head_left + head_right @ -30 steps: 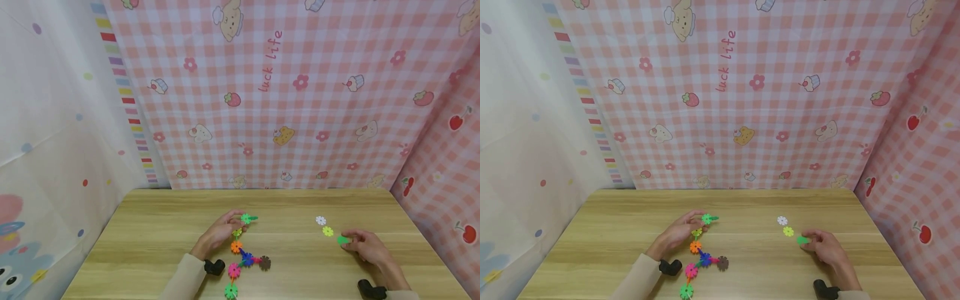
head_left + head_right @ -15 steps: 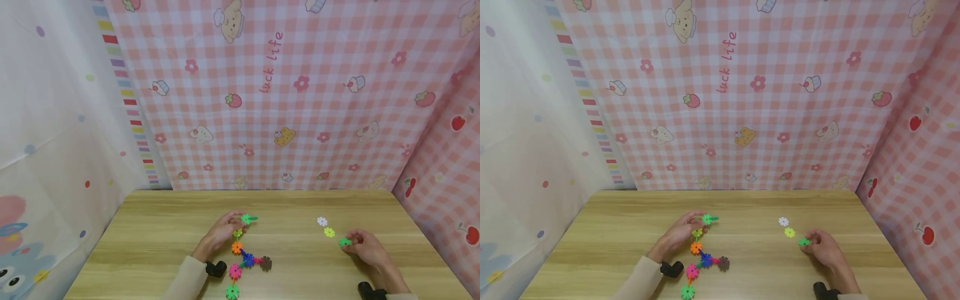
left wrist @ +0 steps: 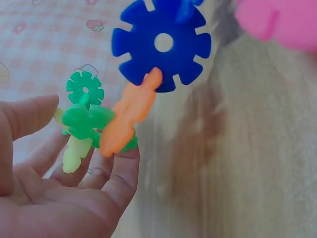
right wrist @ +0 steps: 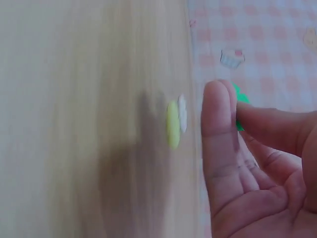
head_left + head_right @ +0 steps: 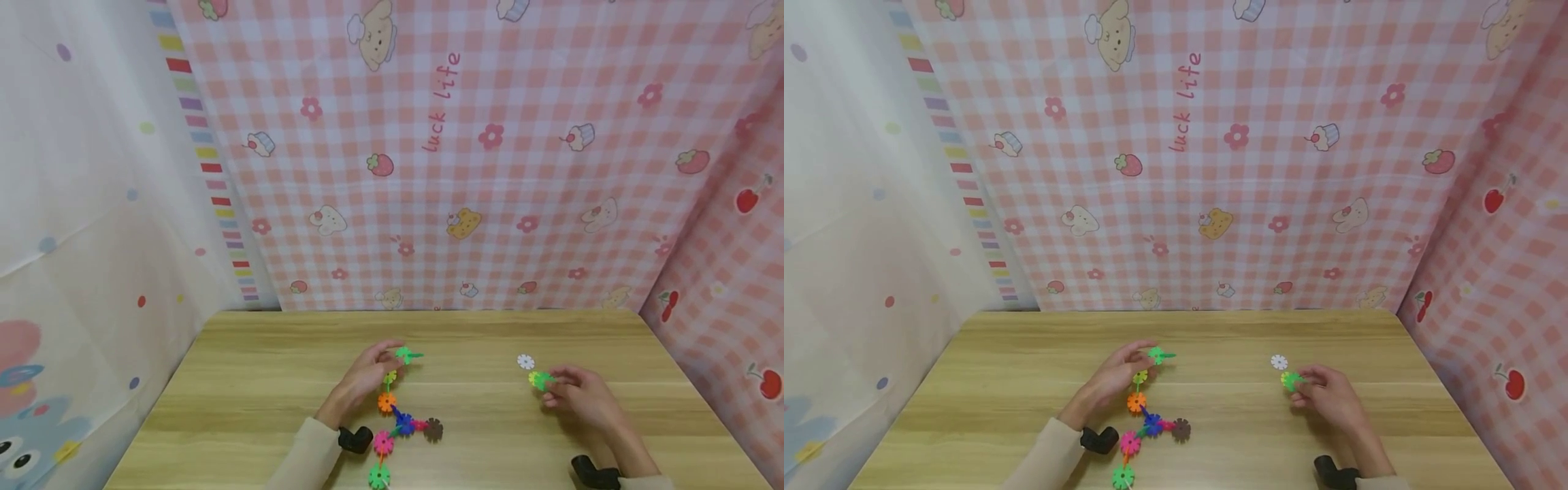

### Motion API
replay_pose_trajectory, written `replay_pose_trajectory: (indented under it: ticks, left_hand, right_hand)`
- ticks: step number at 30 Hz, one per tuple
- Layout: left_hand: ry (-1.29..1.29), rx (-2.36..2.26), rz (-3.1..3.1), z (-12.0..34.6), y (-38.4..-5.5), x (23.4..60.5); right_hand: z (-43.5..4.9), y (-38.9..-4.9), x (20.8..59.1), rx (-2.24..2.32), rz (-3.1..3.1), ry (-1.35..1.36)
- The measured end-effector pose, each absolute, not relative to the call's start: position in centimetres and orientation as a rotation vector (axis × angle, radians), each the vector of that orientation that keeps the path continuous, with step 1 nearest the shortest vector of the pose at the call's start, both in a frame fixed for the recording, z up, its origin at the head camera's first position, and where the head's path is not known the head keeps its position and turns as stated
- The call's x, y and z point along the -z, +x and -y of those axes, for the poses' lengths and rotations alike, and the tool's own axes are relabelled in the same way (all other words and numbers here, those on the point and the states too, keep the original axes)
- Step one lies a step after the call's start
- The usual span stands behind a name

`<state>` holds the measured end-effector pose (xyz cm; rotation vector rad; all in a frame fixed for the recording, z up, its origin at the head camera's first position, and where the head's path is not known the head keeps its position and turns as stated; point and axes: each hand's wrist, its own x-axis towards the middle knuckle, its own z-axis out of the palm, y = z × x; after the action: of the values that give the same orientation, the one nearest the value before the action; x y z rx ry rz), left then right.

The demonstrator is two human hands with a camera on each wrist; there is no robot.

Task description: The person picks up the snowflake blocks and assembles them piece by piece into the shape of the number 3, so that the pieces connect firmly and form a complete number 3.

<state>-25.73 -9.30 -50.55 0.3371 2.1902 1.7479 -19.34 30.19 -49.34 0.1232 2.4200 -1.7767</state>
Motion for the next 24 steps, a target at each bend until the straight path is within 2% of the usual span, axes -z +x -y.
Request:
replay_pose_trajectory:
  ticks: [12, 24]
  left_hand:
    - [0.474, -1.67, -2.294, 9.1, -25.4, 49.4]
    - [0.544, -1.672, -2.277, 8.5, -25.1, 48.8]
  right_hand:
    - [-24.3, -20.6, 47.8, 1.92, -2.396, -0.05]
    - [-18.5, -22.1, 47.4, 1.997, -2.365, -0.039]
